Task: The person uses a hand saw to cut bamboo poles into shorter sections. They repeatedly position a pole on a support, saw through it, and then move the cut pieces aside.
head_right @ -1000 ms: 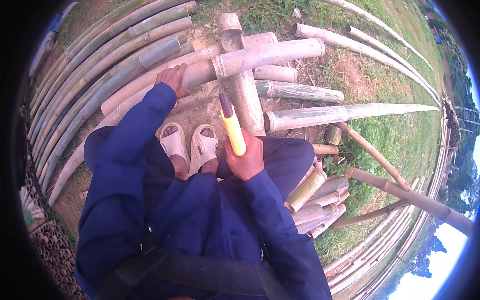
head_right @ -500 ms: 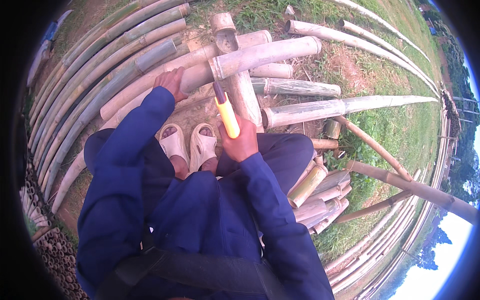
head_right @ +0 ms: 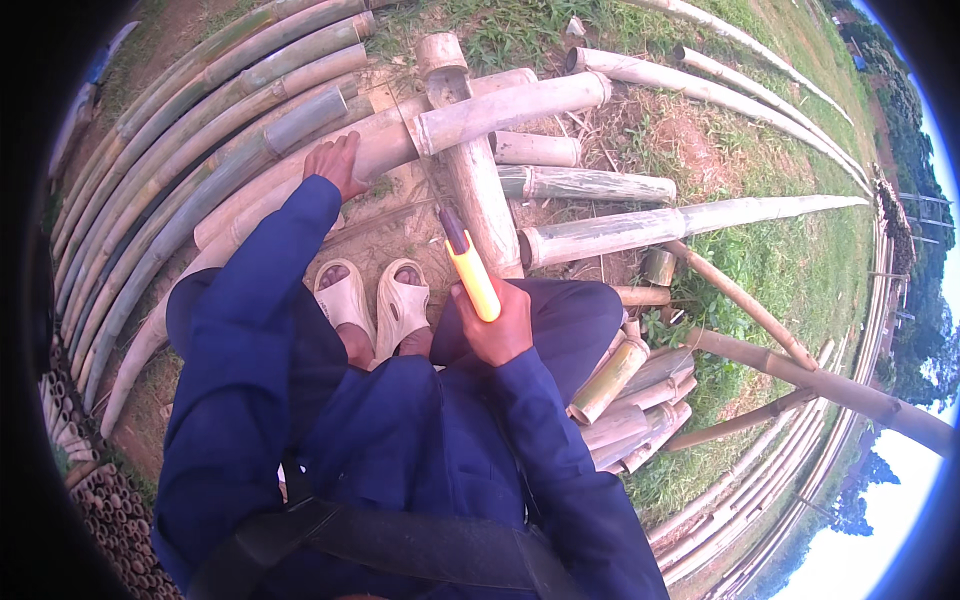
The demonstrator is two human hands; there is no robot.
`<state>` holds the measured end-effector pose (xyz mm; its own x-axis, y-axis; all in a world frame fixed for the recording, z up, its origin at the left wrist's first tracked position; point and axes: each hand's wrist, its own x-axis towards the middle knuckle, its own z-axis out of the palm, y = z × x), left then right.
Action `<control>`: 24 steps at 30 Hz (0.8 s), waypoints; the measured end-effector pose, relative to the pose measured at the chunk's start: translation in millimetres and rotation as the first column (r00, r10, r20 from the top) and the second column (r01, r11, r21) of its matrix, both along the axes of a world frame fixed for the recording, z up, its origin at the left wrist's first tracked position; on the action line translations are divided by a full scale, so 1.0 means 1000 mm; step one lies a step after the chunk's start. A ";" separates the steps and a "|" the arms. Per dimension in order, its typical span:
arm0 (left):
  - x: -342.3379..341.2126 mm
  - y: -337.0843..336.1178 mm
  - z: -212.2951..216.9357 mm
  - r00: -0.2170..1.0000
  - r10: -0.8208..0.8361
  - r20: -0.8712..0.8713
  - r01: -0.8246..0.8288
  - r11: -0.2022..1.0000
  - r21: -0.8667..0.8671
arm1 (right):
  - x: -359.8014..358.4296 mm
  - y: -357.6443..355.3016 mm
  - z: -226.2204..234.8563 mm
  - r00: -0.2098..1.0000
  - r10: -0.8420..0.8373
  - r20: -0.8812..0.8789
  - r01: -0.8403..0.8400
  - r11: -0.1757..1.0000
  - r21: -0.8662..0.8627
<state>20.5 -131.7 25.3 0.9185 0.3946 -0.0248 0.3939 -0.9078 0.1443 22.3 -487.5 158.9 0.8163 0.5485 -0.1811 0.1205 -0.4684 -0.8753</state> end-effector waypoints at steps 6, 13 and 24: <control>0.004 0.018 0.004 0.986 0.060 -0.158 -0.093 0.973 -0.210 | -0.001 -0.003 -0.022 0.998 0.006 -0.056 -0.006 1.000 0.011; 0.037 0.073 -0.021 0.976 -0.046 -0.214 -0.120 0.702 -0.702 | 0.011 -0.003 -0.010 0.993 0.059 -0.100 -0.057 0.998 0.026; 0.001 -0.002 0.019 0.962 0.079 -0.261 -0.165 0.930 -0.329 | -0.001 -0.032 0.072 0.984 -0.005 -0.178 -0.009 0.997 -0.081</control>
<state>21.2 -133.4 44.2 0.8133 0.4301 -0.3918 0.5601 -0.7610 0.3273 21.0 -519.6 231.0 0.7661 0.5275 -0.3672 -0.0325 -0.5388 -0.8418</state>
